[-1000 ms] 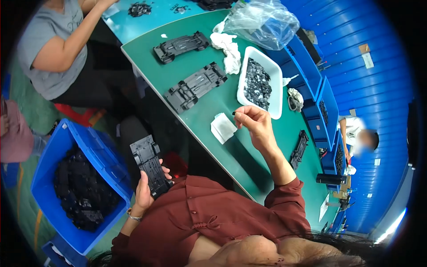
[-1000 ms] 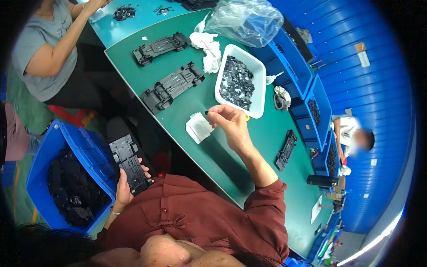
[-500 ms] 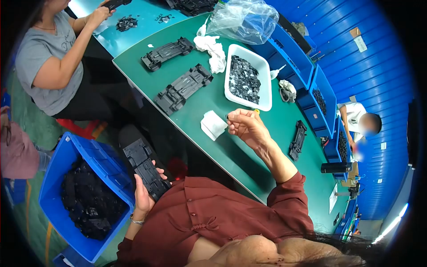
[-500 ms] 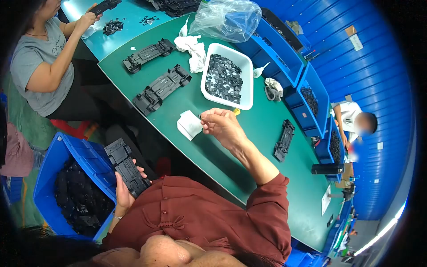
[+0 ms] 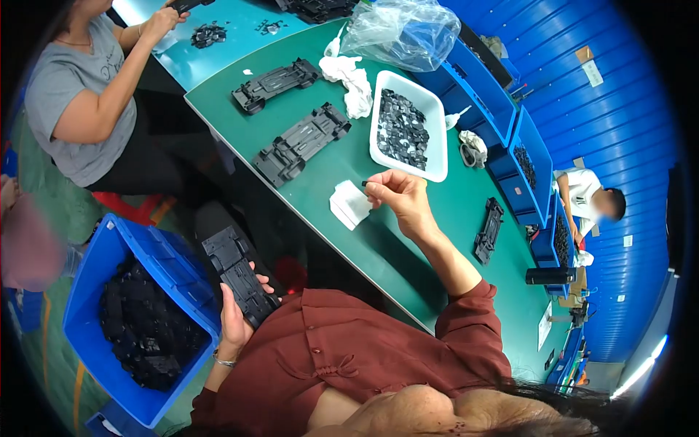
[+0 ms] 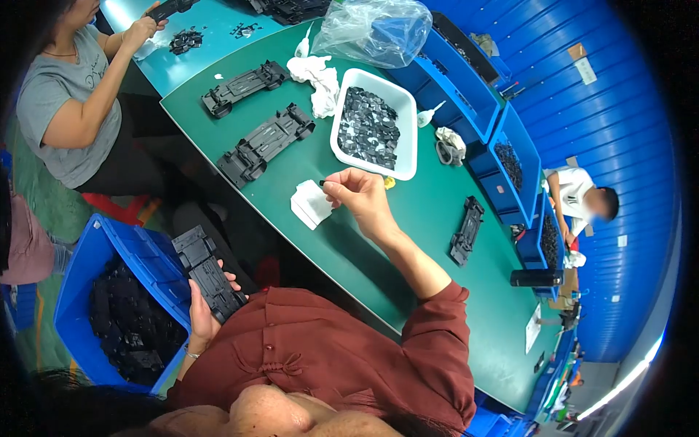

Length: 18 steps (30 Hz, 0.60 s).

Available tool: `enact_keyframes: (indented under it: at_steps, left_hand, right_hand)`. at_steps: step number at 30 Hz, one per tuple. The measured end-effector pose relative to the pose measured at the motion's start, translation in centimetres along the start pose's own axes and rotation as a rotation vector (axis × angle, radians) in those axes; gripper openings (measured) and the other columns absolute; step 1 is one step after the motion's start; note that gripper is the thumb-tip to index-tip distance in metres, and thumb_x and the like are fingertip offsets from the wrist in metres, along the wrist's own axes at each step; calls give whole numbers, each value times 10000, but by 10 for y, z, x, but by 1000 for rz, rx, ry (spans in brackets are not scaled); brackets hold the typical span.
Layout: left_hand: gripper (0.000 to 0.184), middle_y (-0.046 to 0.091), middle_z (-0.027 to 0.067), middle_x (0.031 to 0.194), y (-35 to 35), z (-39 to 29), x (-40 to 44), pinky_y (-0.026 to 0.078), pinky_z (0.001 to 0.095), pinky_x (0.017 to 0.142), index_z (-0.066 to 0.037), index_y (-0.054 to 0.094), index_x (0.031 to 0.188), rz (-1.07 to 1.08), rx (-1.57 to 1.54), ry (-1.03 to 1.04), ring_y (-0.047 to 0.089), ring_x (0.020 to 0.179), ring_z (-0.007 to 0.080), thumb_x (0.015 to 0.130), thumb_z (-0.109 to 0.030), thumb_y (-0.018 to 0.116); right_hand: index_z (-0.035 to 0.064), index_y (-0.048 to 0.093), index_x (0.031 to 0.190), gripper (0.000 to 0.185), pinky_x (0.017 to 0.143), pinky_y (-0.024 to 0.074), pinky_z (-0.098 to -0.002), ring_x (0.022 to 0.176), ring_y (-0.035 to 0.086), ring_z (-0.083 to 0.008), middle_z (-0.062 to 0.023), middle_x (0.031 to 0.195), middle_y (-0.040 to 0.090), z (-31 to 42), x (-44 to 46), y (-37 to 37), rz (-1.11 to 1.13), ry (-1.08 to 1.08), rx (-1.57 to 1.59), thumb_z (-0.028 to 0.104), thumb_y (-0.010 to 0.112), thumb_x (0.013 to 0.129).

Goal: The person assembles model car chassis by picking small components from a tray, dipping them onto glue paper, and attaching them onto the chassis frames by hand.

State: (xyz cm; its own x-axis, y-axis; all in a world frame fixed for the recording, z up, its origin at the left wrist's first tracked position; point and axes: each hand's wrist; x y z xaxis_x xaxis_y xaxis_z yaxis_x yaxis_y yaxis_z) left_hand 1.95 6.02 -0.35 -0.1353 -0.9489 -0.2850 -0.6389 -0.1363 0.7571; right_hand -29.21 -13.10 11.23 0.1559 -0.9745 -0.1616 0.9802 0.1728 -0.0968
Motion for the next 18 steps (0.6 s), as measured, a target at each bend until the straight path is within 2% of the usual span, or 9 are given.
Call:
enact_keyframes:
  at_steps: [1, 3, 6, 18]
  left_hand:
    - [719, 589, 135, 1257, -1, 0, 0, 558, 465, 950, -49, 328, 1528, 1, 2, -4, 616, 1071, 226, 1075, -585, 169]
    - [722, 589, 136, 1256, -1, 0, 1, 559, 465, 948, -47, 329, 1527, -6, -5, -6, 616, 1071, 225, 1075, -587, 172]
    - [725, 588, 138, 1257, -3, 0, 0, 560, 463, 946, -42, 329, 1526, -22, -9, -10, 616, 1069, 224, 1074, -588, 180]
    - [727, 593, 148, 1234, 0, -1, 4, 575, 468, 922, -25, 336, 1520, -67, -10, -19, 626, 1047, 230, 1077, -582, 189]
  right_hand:
    - [-21, 699, 946, 130, 667, 508, -246, 730, 632, -93, -50, 815, 695, -3, 3, 1, 5, 4, -1, 105, 728, 933]
    - [-17, 722, 943, 119, 644, 504, -248, 732, 637, -86, -42, 796, 697, -7, 8, 4, -55, -48, -266, 101, 723, 929]
    - [-13, 732, 957, 107, 644, 505, -252, 743, 640, -84, -38, 806, 701, -14, 13, 8, -89, -106, -413, 86, 718, 917]
    - [1, 742, 932, 106, 640, 497, -304, 688, 620, -166, -85, 816, 644, -11, 14, 20, -76, -286, -643, 64, 736, 846]
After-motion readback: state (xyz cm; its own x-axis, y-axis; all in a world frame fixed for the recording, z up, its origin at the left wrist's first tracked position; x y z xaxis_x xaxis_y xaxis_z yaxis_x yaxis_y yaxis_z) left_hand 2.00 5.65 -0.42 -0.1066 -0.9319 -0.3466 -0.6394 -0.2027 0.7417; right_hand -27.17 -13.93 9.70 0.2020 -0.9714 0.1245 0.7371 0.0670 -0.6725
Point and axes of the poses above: each hand's wrist, its own x-axis towards the middle knuckle, its own y-axis out of the palm, z = x × y
